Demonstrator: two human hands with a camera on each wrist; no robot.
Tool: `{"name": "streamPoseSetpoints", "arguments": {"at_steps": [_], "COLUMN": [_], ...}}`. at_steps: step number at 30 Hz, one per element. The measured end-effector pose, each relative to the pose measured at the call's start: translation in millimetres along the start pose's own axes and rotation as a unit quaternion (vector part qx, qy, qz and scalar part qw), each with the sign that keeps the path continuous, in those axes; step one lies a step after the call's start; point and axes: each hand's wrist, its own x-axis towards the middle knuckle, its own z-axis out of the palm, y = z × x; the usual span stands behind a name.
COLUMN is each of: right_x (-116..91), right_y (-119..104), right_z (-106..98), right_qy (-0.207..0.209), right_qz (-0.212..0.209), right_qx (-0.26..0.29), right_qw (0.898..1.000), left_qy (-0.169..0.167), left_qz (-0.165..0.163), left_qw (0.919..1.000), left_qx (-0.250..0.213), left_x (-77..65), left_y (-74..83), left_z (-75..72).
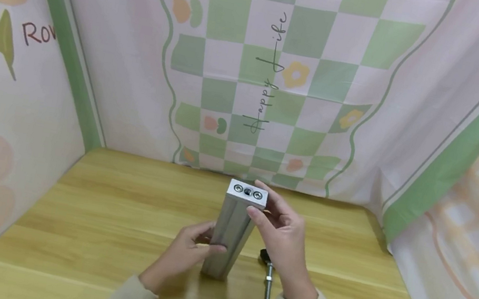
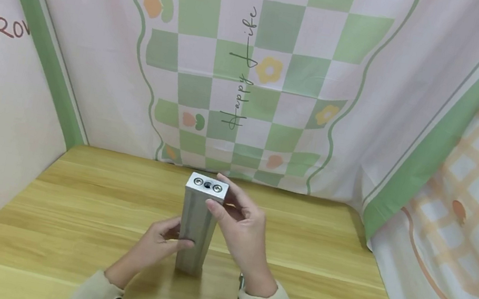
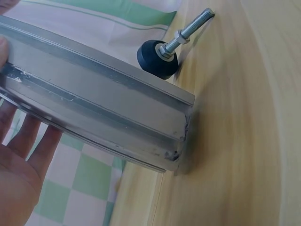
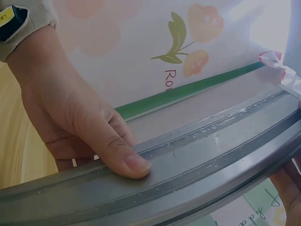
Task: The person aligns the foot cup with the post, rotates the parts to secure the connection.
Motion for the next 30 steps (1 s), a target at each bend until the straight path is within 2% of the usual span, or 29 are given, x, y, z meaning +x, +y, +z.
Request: {"name": "streamPoseSetpoints", "arguments": {"at_steps": [8, 14, 23, 30], "right_x": [-0.2, 0.0, -0.5, 0.2], "right_y": [-2.0, 0.8, 8.2, 12.3], "right_z": [-1.3, -3.0, -6.2, -10.0], "right_qy": [0.001, -0.007, -0.009, -0.013], "right_qz": [0.013, 0.008, 0.001, 0.026], "right_qx": [0.002, -0.007, 0.007, 0.033], "right_qw": [1.0, 1.0, 1.0, 0.999], "left_qy": [0.005, -0.002, -0.001, 0.006], "left_qz": [0.0, 0.015, 0.036, 0.04], "left_qw": [0.9999, 0.9999, 0.9993, 0.999], "left_qx": [-0.013, 0.004, 0.005, 0.018], "left_x": [4.3, 6.1, 6.5, 8.2], "left_y": [0.5, 0.6, 28.2, 27.4], "left_z": [9.0, 13.7, 17.2, 20.4]}}
